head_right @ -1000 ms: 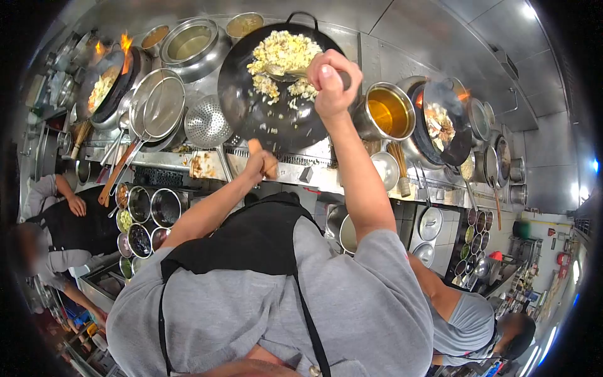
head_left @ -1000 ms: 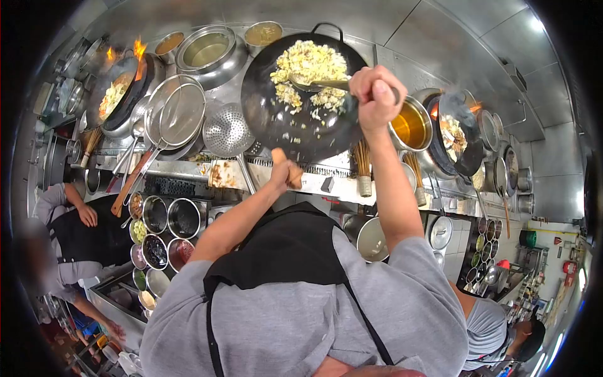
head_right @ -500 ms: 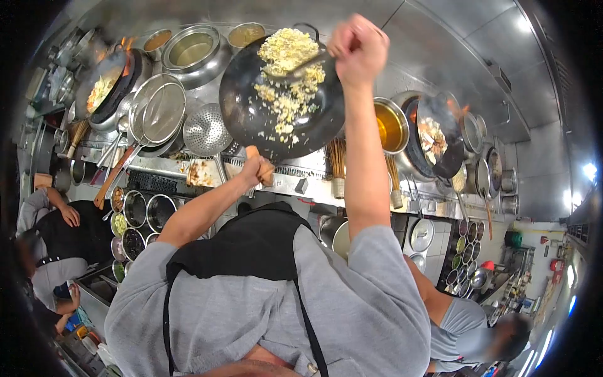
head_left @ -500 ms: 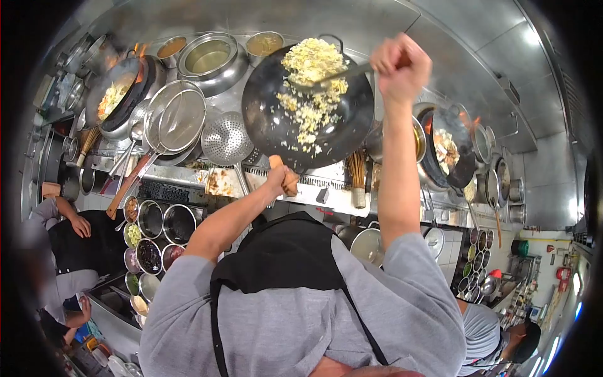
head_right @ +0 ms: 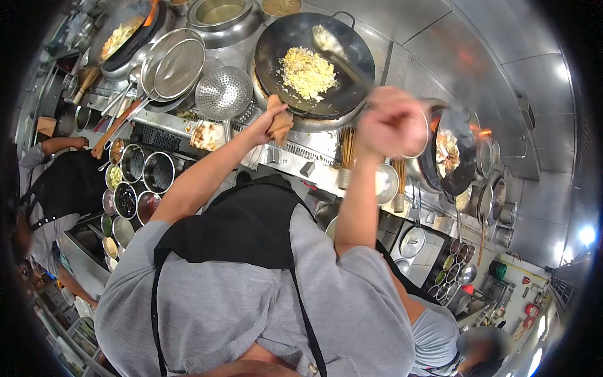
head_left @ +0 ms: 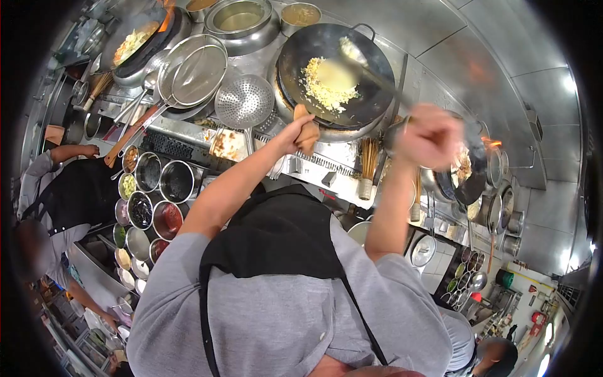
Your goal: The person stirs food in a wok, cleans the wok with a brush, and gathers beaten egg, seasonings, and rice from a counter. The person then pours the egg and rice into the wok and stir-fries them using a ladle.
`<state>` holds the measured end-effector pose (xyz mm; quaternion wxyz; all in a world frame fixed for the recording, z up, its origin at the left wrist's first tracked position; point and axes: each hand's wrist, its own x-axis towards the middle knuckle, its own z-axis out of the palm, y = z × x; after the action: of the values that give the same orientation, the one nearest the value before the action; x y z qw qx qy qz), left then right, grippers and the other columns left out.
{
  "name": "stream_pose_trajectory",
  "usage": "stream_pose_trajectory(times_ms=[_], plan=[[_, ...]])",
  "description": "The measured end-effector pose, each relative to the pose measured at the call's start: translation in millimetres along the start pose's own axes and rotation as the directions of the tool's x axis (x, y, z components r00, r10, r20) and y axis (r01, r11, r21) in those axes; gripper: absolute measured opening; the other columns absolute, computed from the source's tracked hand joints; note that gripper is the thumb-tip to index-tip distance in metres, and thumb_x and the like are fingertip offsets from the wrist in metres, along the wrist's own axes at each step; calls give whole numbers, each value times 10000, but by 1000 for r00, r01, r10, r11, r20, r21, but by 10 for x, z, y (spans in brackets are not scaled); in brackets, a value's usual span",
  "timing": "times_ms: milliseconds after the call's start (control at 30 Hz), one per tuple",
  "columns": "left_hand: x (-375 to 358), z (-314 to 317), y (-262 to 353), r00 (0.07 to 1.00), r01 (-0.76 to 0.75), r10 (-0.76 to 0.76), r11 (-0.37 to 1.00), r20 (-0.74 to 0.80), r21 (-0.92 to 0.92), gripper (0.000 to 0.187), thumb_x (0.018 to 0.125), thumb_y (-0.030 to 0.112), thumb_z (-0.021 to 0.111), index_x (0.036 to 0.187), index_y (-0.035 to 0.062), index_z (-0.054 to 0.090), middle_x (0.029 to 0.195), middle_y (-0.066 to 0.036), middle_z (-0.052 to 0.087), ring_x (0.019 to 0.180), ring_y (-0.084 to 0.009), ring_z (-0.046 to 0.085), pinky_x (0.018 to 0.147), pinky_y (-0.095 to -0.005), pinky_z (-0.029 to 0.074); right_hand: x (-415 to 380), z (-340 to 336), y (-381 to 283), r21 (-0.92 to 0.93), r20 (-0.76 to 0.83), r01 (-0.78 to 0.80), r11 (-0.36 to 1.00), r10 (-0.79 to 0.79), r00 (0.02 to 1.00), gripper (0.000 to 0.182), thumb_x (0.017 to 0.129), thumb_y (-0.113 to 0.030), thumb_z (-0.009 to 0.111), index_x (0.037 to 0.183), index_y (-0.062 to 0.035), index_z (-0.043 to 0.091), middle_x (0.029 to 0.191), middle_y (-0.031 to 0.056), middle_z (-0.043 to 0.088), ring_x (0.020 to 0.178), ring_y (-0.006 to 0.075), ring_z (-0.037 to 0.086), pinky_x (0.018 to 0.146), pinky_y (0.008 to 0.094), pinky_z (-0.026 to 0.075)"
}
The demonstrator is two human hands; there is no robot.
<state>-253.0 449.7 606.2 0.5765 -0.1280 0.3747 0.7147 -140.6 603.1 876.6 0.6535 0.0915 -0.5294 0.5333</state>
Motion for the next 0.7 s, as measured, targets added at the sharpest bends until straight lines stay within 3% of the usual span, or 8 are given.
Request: stream_pose_trajectory(times_ms=[100, 200, 300, 367, 433, 533, 633, 700], plan=[[-574, -24, -124, 997, -4, -1, 998, 78, 59, 354, 926, 232, 626, 1204, 43, 514, 995, -122, 662, 847, -219, 684, 721, -326, 575, -417, -412, 953, 159, 337, -326, 932, 259, 905, 356, 885, -248, 484, 606, -26, 485, 485, 71, 428, 413, 154, 399, 390, 313, 345], [-834, -374, -220, 996, 19, -34, 984, 83, 175, 383, 902, 175, 609, 1238, 28, 500, 1022, -140, 660, 823, -219, 675, 721, -329, 569, 190, -172, 660, 204, 137, -361, 910, 339, 931, 348, 866, -235, 502, 586, -29, 476, 485, 66, 435, 421, 145, 414, 397, 313, 358], [-1091, -478, -218, 995, 18, -29, 992, 96, 122, 420, 885, 130, 579, 1274, 11, 473, 1034, -157, 661, 795, -223, 663, 723, -337, 566, 54, 22, 513, 242, 209, -204, 949, 154, 966, 335, 851, -237, 517, 600, -14, 509, 498, 69, 462, 426, 146, 424, 404, 296, 352], [-1148, -522, -223, 997, 8, -17, 994, 75, 110, 441, 881, 121, 567, 1294, 13, 458, 1017, -152, 665, 798, -219, 662, 732, -341, 564, -300, -29, 842, -77, 423, -106, 991, 129, 897, 313, 838, -239, 557, 713, 45, 595, 573, 79, 550, 517, 152, 518, 498, 291, 416], [-1211, -598, -236, 997, 18, -23, 997, 77, 73, 444, 880, 122, 561, 1302, 27, 462, 996, -125, 678, 854, -209, 684, 754, -338, 560, -308, -53, 1121, -119, 601, -257, 959, 276, 750, 272, 824, -210, 600, 730, 45, 601, 624, 74, 570, 584, 141, 547, 546, 282, 430], [-1476, -581, -303, 992, -75, 78, 997, -97, 35, 408, 895, 113, 570, 1278, 8, 476, 1012, -134, 657, 838, -239, 678, 742, -342, 566, 164, -171, 665, -93, 337, -555, 827, 550, 764, 83, 824, -42, 616, 803, 31, 651, 746, 58, 605, 628, 114, 540, 553, 243, 427], [-1527, -701, -363, 983, -150, 156, 986, -92, 76, 360, 888, 106, 575, 1236, 38, 512, 1026, -100, 644, 844, -214, 684, 722, -343, 568, 558, -618, 319, 203, 353, -433, 878, 347, 869, 175, 856, -6, 555, 691, -59, 532, 589, 29, 508, 407, 99, 401, 358, 272, 314], [-1336, -604, -329, 983, -131, 140, 988, -121, 76, 334, 949, 236, 581, 1219, 48, 524, 1030, -83, 626, 867, -207, 677, 723, -341, 565, 300, -552, 590, -76, -198, -388, 918, 368, 909, 171, 876, -27, 546, 716, -74, 510, 597, 21, 497, 443, 105, 422, 392, 280, 354]])
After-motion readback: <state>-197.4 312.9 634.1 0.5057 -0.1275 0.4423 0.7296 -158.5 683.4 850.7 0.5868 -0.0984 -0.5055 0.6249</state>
